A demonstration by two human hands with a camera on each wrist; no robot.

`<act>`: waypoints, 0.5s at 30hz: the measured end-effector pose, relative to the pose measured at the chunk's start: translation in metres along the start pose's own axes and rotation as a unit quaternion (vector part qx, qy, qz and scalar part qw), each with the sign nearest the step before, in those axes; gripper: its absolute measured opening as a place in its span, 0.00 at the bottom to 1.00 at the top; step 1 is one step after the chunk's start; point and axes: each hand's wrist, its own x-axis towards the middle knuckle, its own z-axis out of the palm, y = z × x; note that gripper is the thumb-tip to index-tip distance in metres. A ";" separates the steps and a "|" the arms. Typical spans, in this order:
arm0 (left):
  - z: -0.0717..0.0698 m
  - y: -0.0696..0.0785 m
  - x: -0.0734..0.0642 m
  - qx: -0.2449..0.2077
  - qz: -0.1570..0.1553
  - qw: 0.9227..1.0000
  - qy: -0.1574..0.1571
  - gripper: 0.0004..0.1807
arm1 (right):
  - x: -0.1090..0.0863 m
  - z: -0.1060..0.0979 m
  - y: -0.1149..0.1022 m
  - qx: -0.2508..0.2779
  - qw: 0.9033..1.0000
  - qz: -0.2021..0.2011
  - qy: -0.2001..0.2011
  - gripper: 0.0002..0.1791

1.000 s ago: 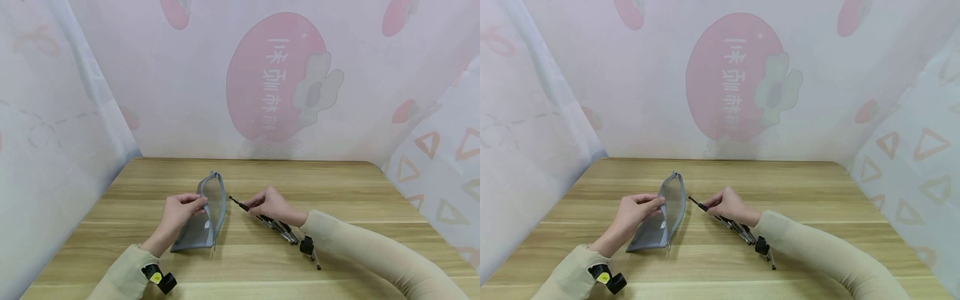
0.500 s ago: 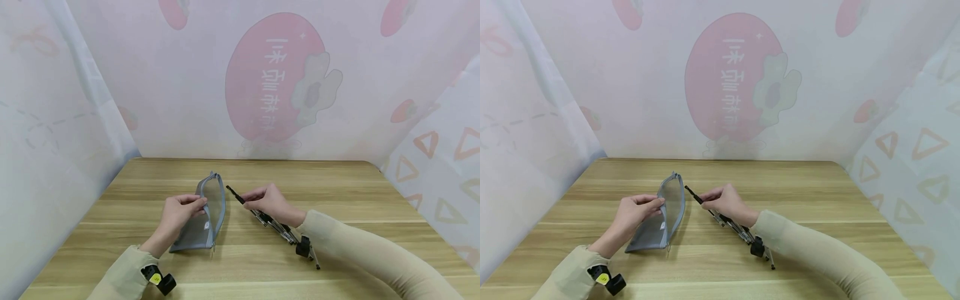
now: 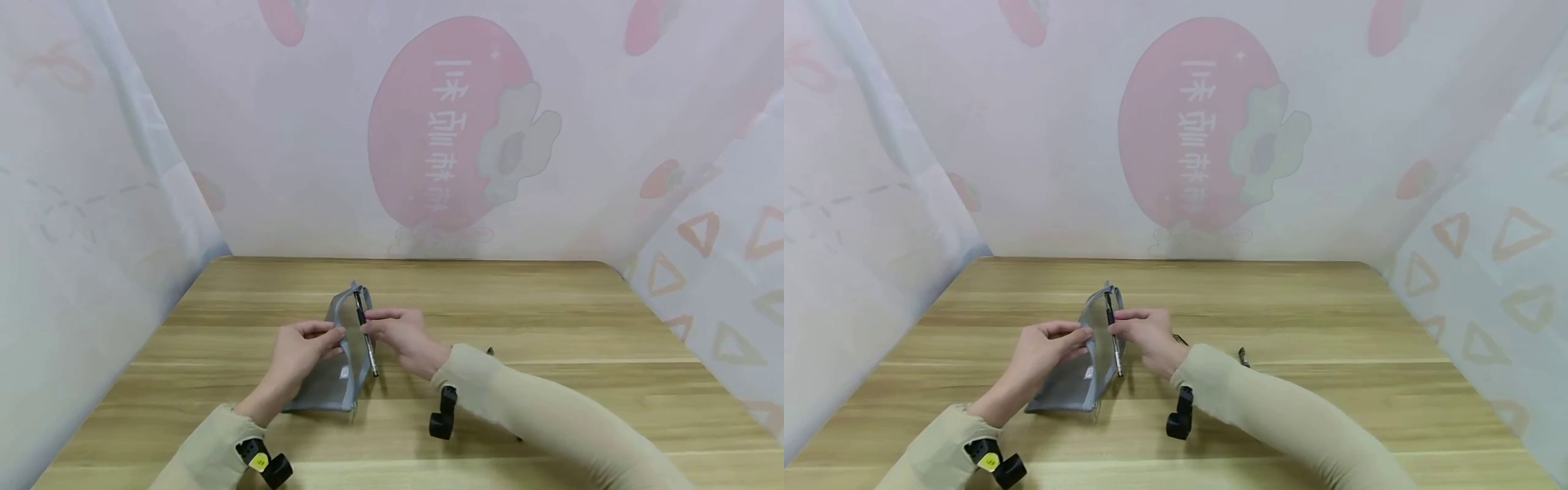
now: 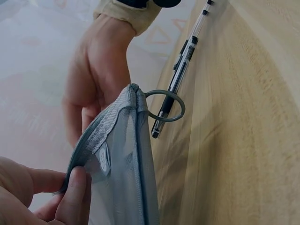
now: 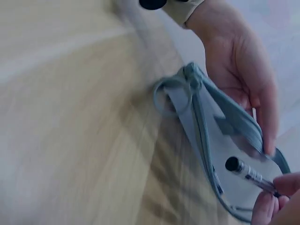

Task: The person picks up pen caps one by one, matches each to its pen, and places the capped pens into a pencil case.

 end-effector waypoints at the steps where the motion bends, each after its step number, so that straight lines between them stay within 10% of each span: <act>1: 0.001 0.000 -0.001 0.002 0.001 1.000 -0.001 0.14 | 0.000 0.003 0.001 0.002 1.000 0.007 0.008 0.17; 8: 0.006 0.001 -0.004 -0.002 0.005 1.000 -0.007 0.12 | 0.002 0.017 0.002 -0.005 0.999 0.030 0.037 0.17; 15: 0.007 0.003 -0.003 -0.005 0.005 1.000 -0.010 0.12 | 0.007 0.010 0.000 0.019 0.997 0.069 -0.025 0.18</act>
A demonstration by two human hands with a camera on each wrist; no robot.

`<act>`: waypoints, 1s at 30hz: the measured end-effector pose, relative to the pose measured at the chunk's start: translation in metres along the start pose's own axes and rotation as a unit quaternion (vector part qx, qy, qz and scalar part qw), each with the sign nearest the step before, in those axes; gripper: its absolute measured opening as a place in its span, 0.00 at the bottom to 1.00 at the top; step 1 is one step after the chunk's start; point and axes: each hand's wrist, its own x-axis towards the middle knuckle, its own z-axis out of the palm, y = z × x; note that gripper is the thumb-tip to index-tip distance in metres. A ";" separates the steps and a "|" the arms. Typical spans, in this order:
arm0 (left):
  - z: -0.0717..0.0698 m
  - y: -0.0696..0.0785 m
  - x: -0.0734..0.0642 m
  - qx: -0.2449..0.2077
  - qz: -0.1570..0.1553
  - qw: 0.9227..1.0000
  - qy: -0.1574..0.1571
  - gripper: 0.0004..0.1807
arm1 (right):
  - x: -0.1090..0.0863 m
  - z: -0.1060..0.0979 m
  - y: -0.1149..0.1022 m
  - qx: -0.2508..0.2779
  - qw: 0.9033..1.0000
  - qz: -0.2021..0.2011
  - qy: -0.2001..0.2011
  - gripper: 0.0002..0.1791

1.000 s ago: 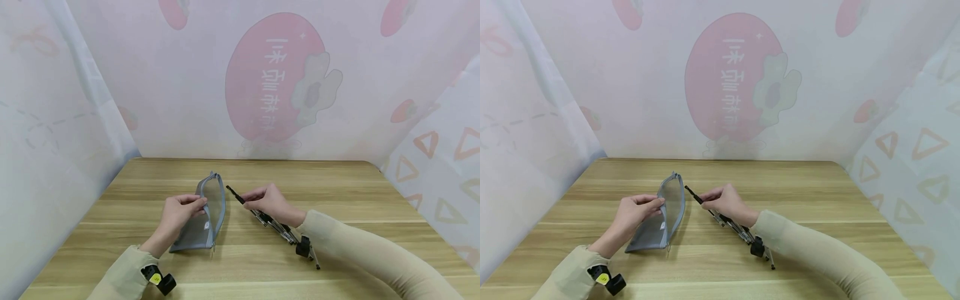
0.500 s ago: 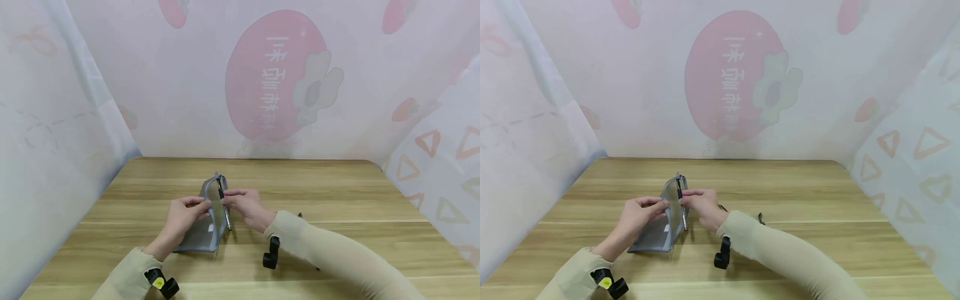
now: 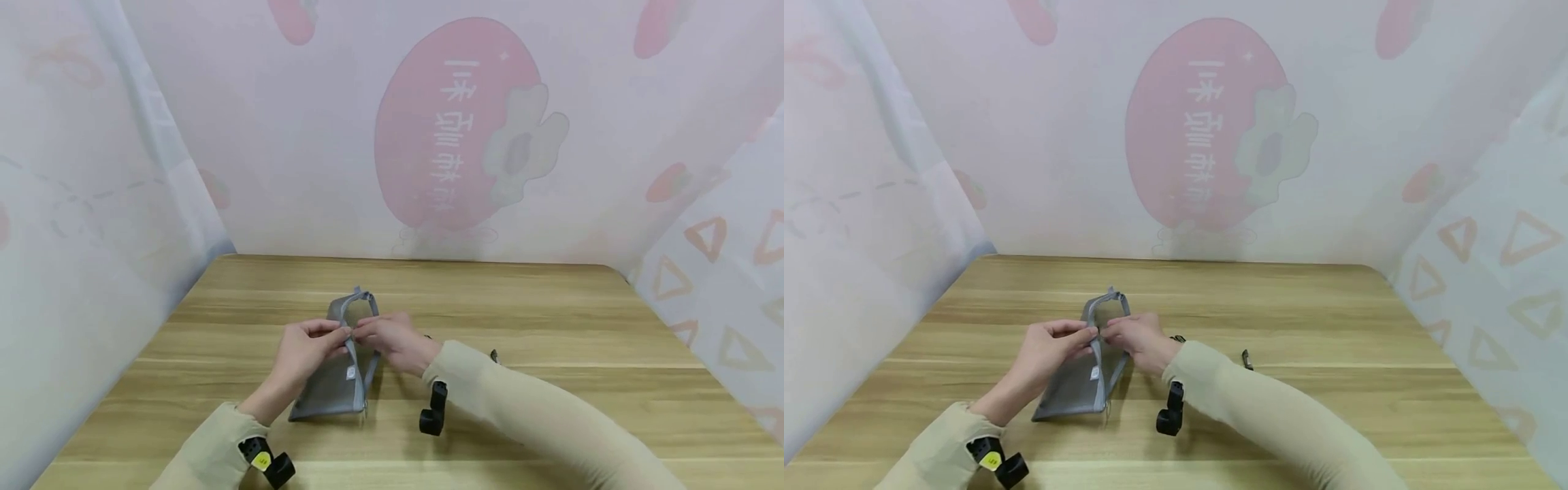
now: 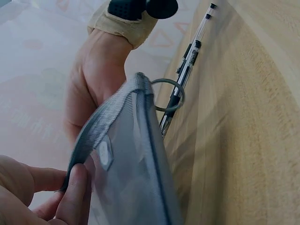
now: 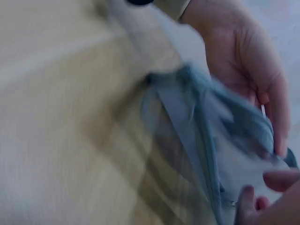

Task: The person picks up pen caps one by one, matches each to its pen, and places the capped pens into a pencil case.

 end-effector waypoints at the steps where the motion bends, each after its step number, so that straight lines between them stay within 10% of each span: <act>1: 0.000 0.001 0.000 -0.001 -0.001 1.000 0.001 0.13 | -0.001 -0.003 -0.002 0.010 1.000 0.003 -0.008 0.17; 9: -0.002 0.003 0.003 -0.021 -0.013 1.000 0.003 0.14 | -0.021 -0.055 -0.037 -0.093 0.990 -0.056 -0.095 0.18; 20: -0.006 0.003 0.000 -0.021 -0.017 1.000 0.000 0.15 | -0.038 -0.134 -0.045 -0.390 0.899 -0.152 -0.130 0.17; 30: -0.007 0.007 -0.003 -0.015 -0.015 1.000 -0.006 0.16 | -0.047 -0.141 -0.025 -0.381 0.909 -0.126 -0.114 0.21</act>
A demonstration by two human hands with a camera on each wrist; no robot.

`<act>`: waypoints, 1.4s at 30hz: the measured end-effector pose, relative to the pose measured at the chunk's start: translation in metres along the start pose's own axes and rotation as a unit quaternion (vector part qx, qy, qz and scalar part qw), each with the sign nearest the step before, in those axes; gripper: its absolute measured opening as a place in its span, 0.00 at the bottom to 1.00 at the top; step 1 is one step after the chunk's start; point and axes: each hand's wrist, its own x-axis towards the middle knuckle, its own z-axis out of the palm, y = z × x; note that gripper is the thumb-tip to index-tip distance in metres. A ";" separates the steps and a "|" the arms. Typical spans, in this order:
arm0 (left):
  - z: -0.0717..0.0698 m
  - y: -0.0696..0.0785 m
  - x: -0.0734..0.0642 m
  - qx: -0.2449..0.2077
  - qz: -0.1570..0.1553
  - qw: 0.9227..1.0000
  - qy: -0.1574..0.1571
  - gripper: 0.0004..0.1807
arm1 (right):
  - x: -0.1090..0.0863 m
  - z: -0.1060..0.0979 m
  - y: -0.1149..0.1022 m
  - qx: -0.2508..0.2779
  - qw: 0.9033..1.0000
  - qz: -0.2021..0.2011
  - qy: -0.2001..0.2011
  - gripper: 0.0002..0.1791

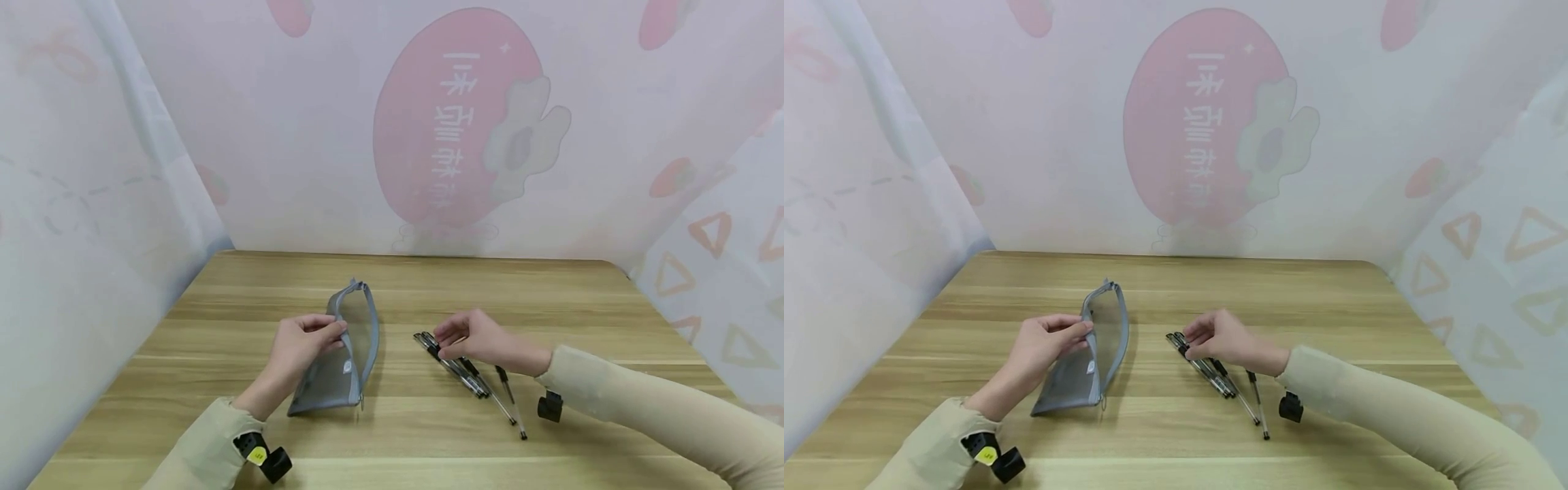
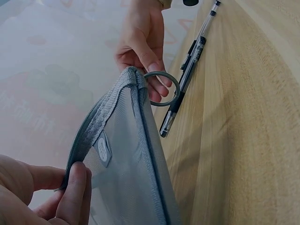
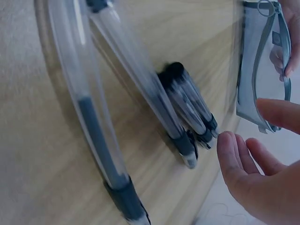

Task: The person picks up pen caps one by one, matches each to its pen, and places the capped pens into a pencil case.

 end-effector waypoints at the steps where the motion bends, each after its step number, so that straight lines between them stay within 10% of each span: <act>1: 0.000 0.000 0.000 0.001 0.001 1.000 0.000 0.16 | 0.000 0.001 0.000 0.005 1.000 0.002 0.005 0.22; 42: -0.004 -0.004 -0.001 0.000 -0.005 1.000 -0.004 0.14 | -0.001 0.019 0.001 0.057 0.998 0.010 -0.015 0.23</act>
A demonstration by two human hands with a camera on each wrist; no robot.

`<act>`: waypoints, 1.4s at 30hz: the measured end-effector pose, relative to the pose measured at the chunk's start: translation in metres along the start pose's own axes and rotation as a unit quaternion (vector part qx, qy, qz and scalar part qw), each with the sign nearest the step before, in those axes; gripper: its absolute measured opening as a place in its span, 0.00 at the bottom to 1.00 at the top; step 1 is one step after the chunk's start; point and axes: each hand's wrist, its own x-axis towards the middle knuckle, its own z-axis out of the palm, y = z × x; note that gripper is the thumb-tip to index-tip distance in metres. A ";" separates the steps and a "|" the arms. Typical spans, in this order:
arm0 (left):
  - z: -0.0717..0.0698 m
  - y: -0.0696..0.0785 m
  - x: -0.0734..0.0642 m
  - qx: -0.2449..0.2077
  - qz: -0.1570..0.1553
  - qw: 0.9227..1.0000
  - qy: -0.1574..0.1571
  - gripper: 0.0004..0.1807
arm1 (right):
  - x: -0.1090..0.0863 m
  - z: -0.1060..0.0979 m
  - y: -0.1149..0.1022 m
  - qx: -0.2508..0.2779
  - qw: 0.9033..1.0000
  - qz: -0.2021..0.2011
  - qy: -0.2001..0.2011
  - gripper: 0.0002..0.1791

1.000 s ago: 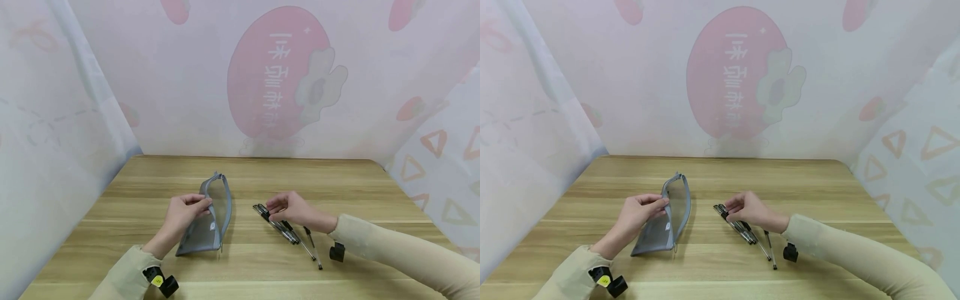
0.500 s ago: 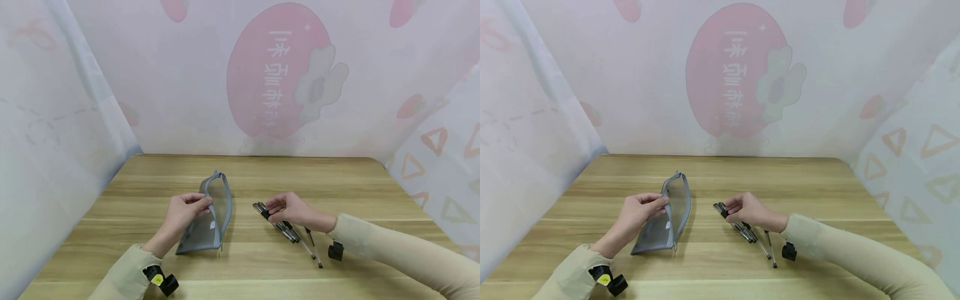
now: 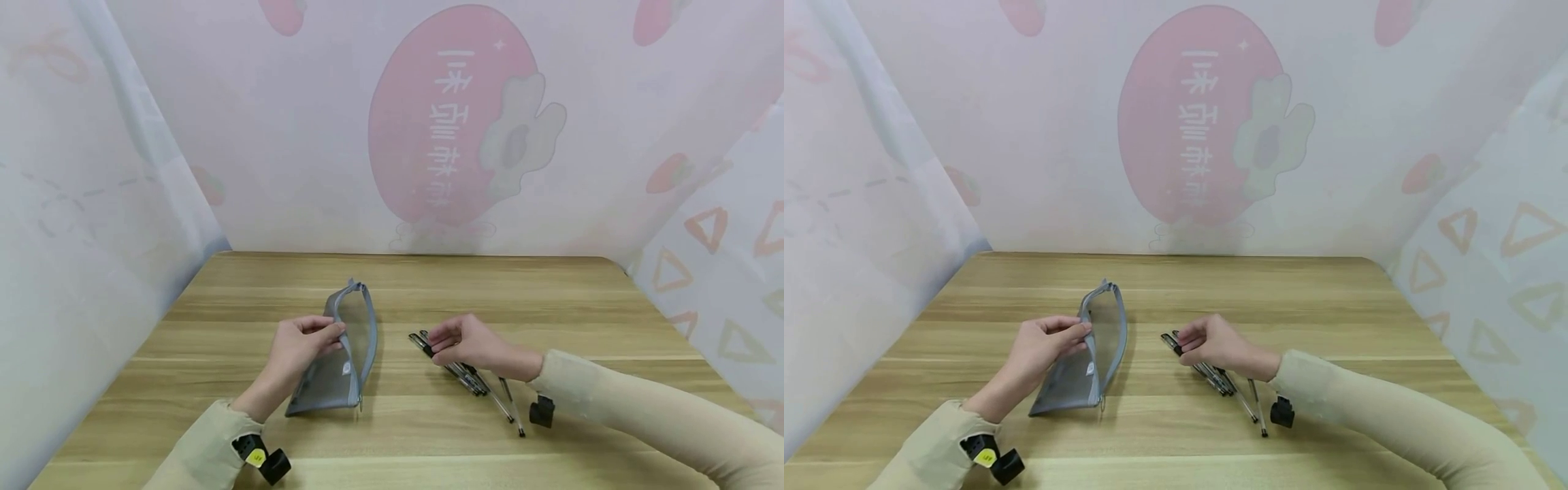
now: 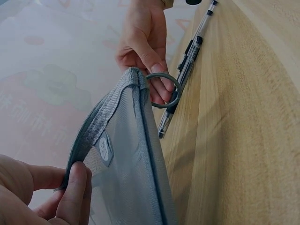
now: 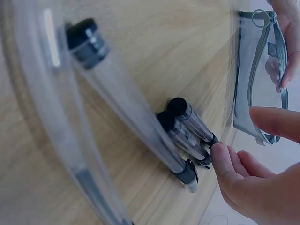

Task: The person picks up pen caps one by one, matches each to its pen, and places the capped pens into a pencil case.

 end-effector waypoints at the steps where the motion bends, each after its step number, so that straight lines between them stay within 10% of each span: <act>1: 0.000 0.000 0.000 0.000 0.000 1.000 0.000 0.14 | 0.001 0.001 0.000 -0.001 1.000 -0.001 0.000 0.23; 42: 0.000 -0.002 0.000 0.003 -0.007 1.000 0.009 0.14 | 0.019 0.021 0.007 -0.088 0.995 -0.051 -0.012 0.23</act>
